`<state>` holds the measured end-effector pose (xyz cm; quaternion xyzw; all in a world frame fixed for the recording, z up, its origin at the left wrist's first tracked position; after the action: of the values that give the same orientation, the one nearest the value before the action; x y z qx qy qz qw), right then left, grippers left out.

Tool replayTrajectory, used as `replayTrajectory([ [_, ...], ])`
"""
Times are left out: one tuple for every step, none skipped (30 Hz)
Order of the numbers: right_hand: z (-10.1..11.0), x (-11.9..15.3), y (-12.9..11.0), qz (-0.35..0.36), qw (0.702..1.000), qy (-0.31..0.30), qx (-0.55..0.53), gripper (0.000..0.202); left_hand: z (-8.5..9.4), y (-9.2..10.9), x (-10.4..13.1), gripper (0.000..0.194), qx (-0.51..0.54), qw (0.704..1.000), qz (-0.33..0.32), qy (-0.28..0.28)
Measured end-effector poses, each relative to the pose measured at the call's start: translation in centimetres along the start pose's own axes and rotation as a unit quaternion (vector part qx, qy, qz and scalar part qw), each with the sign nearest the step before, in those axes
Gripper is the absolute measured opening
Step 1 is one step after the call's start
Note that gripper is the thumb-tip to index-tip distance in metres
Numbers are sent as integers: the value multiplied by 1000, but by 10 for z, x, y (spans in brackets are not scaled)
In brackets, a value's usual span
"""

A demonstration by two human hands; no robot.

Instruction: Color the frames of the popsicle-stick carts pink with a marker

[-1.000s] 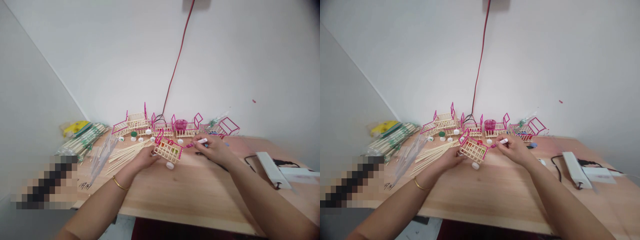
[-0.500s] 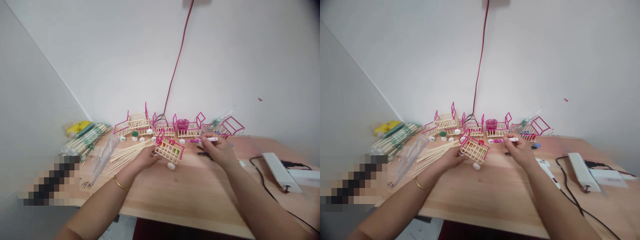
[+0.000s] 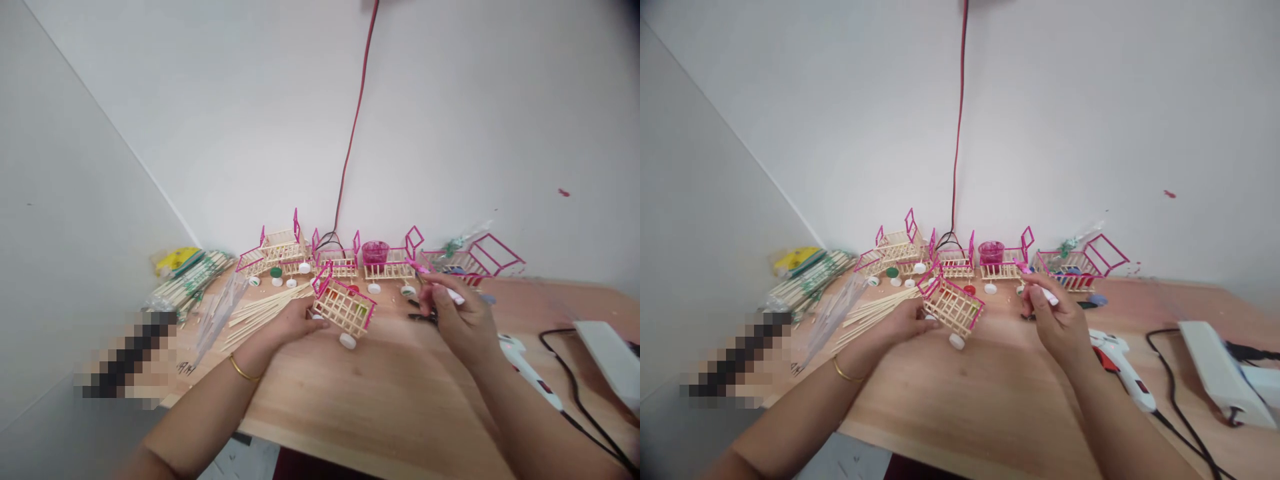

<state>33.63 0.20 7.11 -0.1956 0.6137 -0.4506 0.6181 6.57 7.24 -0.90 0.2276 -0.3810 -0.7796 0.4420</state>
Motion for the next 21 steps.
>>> replayTrajectory([
  [-1,1,-2,11,1000,-7,17,27,0,0,0,35,4,1000,0,0],
  [-3,2,-4,20,999,-15,39,28,0,0,0,35,6,1000,1,0],
  [-5,3,-4,30,997,-22,65,28,0,0,0,35,7,1000,2,0],
  [-6,3,-4,38,995,-28,91,29,0,0,0,36,8,1000,2,-2],
  [-8,4,-4,48,992,-34,116,28,0,0,0,36,9,1000,2,-4],
  [-10,5,-5,59,988,-39,138,27,0,0,0,36,11,1000,1,-8],
  [-13,6,-5,72,984,-46,156,26,-1,-1,0,36,15,1000,1,-12],
  [-16,7,-6,89,980,-55,170,25,-1,-1,-1,37,17,1000,1,-16],
  [-20,8,-9,110,976,-64,178,24,-1,-2,-1,38,18,1000,2,-19],
  [-23,10,-12,132,971,-72,183,23,-1,-4,-1,40,17,1000,4,-22],
  [-27,11,-15,154,967,-79,187,22,-1,-5,-1,41,16,1000,5,-24],
  [-30,12,-18,174,963,-85,190,21,-2,-6,-1,41,16,1000,7,-26],
  [-33,14,-21,187,959,-90,193,20,-2,-6,-1,41,16,999,8,-29],
  [-36,14,-22,192,957,-96,197,20,-2,-6,-1,41,17,999,7,-30],
  [-37,15,-22,190,956,-100,200,19,-2,-6,-1,39,16,999,6,-30],
  [-38,15,-21,180,957,-103,200,19,-2,-6,-1,38,12,999,6,-29],
  [-38,15,-18,166,961,-104,197,19,-1,-5,-1,36,7,1000,5,-26],
  [-38,14,-15,144,965,-105,190,20,-1,-4,-1,34,2,1000,2,-22],
  [-37,13,-10,118,971,-106,180,21,0,-3,0,32,0,1000,0,-17],
  [-35,13,-5,89,976,-106,166,23,0,-2,0,31,1,1000,0,-14],
  [-34,12,0,61,981,-105,149,24,0,-2,0,29,5,1000,3,-11],
])
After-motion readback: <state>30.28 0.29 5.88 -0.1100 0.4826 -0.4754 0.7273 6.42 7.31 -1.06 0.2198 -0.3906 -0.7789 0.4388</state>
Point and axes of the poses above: each hand's wrist, its own x-axis away from the middle knuckle, its own z-axis out of the back of the hand, y = z × x, the point moved 9 cm from there along -x, towards the middle knuckle, and after that the axes turned 1 degree about -y, right-handed, at the moved point
